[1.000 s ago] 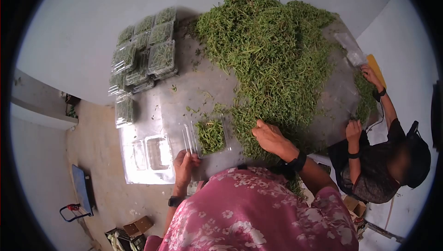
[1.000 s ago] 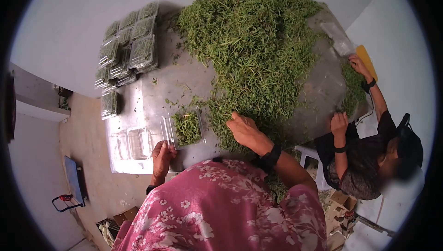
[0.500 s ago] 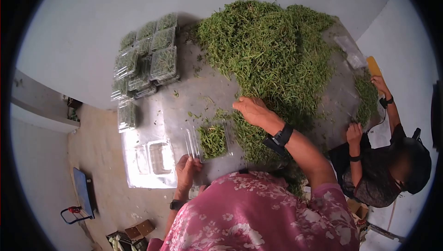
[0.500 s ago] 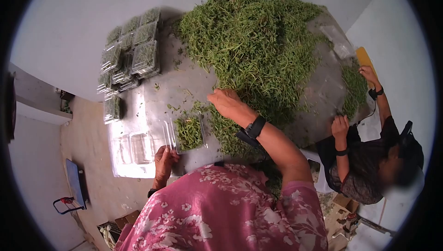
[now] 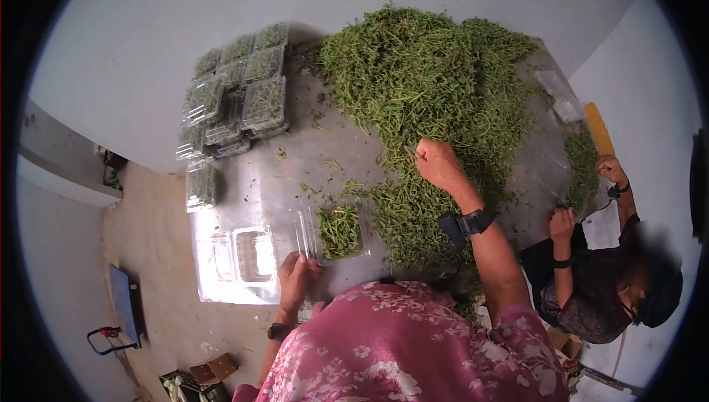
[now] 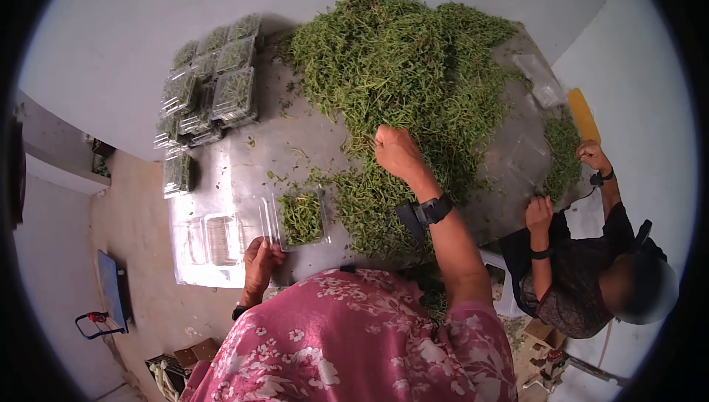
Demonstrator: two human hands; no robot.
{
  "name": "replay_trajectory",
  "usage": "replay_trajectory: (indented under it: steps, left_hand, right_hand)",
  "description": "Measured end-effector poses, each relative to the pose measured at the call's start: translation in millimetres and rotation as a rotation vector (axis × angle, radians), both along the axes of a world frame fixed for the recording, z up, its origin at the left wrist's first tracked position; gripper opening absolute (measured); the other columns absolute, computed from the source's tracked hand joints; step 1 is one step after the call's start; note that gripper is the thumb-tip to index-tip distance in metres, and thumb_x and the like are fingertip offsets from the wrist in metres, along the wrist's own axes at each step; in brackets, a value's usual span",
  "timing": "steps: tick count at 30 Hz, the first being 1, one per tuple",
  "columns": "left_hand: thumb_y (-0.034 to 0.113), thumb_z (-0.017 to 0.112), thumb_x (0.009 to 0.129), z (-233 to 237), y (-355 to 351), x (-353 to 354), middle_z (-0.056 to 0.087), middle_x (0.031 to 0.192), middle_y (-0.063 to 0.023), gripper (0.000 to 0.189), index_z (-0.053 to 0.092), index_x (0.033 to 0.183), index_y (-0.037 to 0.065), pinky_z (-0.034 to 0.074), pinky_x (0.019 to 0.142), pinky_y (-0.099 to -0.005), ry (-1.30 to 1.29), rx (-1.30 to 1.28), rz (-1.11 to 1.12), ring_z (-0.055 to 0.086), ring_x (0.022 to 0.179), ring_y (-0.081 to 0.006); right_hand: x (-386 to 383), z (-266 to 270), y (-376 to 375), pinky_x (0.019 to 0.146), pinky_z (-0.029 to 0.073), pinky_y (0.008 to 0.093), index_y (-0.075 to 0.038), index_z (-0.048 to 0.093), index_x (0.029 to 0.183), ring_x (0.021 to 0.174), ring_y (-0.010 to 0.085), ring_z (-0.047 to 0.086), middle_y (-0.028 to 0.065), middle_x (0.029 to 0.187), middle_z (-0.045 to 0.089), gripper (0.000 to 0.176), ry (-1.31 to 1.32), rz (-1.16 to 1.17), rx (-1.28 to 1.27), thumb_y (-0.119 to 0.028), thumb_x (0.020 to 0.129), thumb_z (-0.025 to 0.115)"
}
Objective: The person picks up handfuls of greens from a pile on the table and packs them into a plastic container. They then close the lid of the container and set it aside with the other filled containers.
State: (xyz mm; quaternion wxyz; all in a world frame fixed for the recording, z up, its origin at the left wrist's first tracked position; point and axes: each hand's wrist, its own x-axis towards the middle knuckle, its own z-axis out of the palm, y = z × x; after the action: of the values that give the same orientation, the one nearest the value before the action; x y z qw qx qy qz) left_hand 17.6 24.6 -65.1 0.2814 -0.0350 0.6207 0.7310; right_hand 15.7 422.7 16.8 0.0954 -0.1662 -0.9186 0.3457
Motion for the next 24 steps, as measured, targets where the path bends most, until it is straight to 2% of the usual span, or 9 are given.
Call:
replay_trajectory:
  steps: [1,3,6,9,15,17,19,20,24]
  left_hand:
    - [0.027,0.056,0.095,1.3,0.4,0.5,0.062,0.08,-0.0068,0.026,0.052,0.103,0.003,0.049,0.059,-0.0246,-0.001,0.001,-0.001,0.06,0.067,-0.0147]
    - [0.027,0.056,0.094,4.4,1.5,0.6,0.062,0.08,-0.0065,0.026,0.052,0.103,0.003,0.049,0.058,-0.0243,0.0,0.004,-0.002,0.06,0.067,-0.0144]
    - [0.028,0.056,0.094,0.9,0.9,-0.2,0.062,0.08,-0.0061,0.026,0.053,0.103,0.004,0.049,0.058,-0.0238,-0.013,0.026,0.006,0.06,0.067,-0.014]
    - [0.028,0.056,0.094,2.0,1.1,0.6,0.062,0.08,-0.006,0.026,0.053,0.103,0.004,0.049,0.058,-0.0236,0.001,0.011,0.007,0.06,0.067,-0.0139]
    - [0.028,0.055,0.095,-1.1,0.0,-0.4,0.062,0.08,-0.006,0.026,0.053,0.103,0.003,0.049,0.058,-0.0235,-0.005,-0.013,0.001,0.06,0.066,-0.0138]
    - [0.028,0.055,0.095,0.4,0.1,0.0,0.062,0.08,-0.006,0.026,0.053,0.103,0.003,0.048,0.058,-0.0234,-0.003,-0.009,0.001,0.06,0.066,-0.0139]
    - [0.028,0.055,0.095,2.1,0.6,0.5,0.062,0.08,-0.0061,0.026,0.053,0.103,0.003,0.048,0.058,-0.0235,-0.003,-0.003,0.003,0.06,0.066,-0.014]
    - [0.027,0.055,0.095,2.8,1.0,0.3,0.062,0.081,-0.0062,0.025,0.053,0.103,0.003,0.048,0.058,-0.0235,-0.004,0.0,0.003,0.06,0.066,-0.0141]
    - [0.027,0.054,0.095,-0.8,-0.1,-0.3,0.062,0.081,-0.0062,0.025,0.053,0.103,0.003,0.049,0.058,-0.0237,0.007,0.003,-0.007,0.06,0.067,-0.0141]
  right_hand:
    - [1.2,-9.1,14.9,0.053,0.04,0.0442,0.001,0.047,0.072,0.055,0.0319,0.053,0.0177,0.06,0.049,0.011,0.006,-0.014,0.007,0.001,0.077,0.057]
    - [2.9,-19.2,38.6,0.061,0.047,0.0456,-0.005,0.059,0.091,0.077,0.0326,0.063,0.0219,0.088,0.061,0.012,-0.323,-0.076,0.073,-0.004,0.08,0.064]
    - [20.6,-38.2,29.3,0.081,0.053,0.0481,-0.013,0.051,0.126,0.103,0.0335,0.06,0.0185,0.131,0.049,0.052,-0.243,-0.182,0.357,-0.016,0.079,0.071]
    - [9.1,3.9,12.9,0.102,0.046,0.0523,-0.017,0.027,0.145,0.13,0.0375,0.037,0.0146,0.152,0.016,0.08,-0.64,-0.132,0.139,-0.019,0.079,0.072]
    - [-2.7,-30.3,5.8,0.097,0.048,0.0543,-0.014,0.042,0.136,0.128,0.0407,0.038,0.0165,0.148,0.028,0.059,-0.626,-0.089,0.183,-0.005,0.083,0.066]
    - [4.8,-38.2,14.2,0.091,0.05,0.0535,-0.009,0.053,0.12,0.119,0.0411,0.047,0.0195,0.135,0.044,0.038,-0.377,-0.056,0.135,-0.004,0.085,0.064]
    - [6.4,-25.2,16.7,0.087,0.051,0.0531,-0.007,0.056,0.113,0.116,0.0408,0.05,0.0208,0.126,0.051,0.029,-0.253,-0.068,0.075,-0.003,0.085,0.064]
    - [8.6,-27.4,23.6,0.069,0.052,0.0492,-0.004,0.059,0.109,0.097,0.0386,0.06,0.0194,0.105,0.062,0.027,-0.093,-0.02,0.123,-0.01,0.084,0.065]
    - [11.1,41.3,16.8,0.067,0.05,0.0459,-0.002,0.058,0.111,0.088,0.0314,0.063,0.0192,0.098,0.063,0.032,-0.304,-0.08,-0.113,-0.017,0.084,0.065]
